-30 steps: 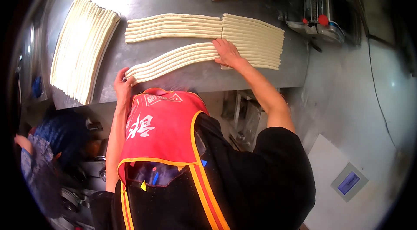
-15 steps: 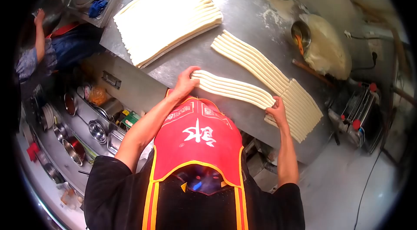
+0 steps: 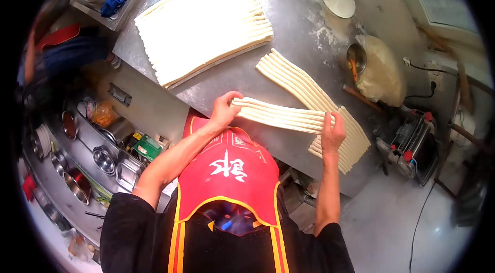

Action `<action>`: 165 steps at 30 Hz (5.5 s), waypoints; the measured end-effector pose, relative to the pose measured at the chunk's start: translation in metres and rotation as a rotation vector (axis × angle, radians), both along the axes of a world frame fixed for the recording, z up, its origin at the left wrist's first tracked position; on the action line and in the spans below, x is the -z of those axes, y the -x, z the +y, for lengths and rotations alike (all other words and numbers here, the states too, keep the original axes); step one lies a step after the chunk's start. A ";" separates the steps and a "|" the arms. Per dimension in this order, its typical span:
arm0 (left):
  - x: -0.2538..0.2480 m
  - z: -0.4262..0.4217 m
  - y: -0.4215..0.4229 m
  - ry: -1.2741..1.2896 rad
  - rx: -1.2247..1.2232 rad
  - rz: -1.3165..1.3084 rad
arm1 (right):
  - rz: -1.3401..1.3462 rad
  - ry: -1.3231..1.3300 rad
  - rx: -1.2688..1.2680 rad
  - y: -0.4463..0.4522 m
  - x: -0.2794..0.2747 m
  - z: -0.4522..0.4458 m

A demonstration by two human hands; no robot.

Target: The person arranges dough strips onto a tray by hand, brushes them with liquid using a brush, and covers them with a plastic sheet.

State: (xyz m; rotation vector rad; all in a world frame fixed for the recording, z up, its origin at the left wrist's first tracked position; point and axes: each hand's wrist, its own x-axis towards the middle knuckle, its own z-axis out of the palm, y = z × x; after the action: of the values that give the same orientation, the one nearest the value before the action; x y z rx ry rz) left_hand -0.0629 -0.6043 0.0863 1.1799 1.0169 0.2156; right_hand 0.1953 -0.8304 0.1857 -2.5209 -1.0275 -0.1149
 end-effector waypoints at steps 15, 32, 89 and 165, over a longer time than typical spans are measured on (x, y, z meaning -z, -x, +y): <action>-0.034 0.246 0.128 -0.411 -0.574 -0.114 | 0.120 -0.489 -0.381 -0.005 -0.004 0.393; 0.024 0.317 0.136 -0.373 -0.446 0.035 | 0.473 -0.271 -0.169 -0.058 0.102 0.467; -0.028 0.210 0.043 -1.327 -0.156 0.249 | 0.944 -0.180 0.730 0.082 0.116 -0.025; 0.044 0.023 0.049 0.013 -0.062 0.152 | 0.451 0.370 -0.514 -0.052 0.109 -0.066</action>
State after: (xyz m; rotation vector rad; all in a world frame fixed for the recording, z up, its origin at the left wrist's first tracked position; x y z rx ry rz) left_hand -0.1114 -0.5811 0.0421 1.1667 1.1878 0.1697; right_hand 0.2475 -0.8969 0.0769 -2.3136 -1.5497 0.8162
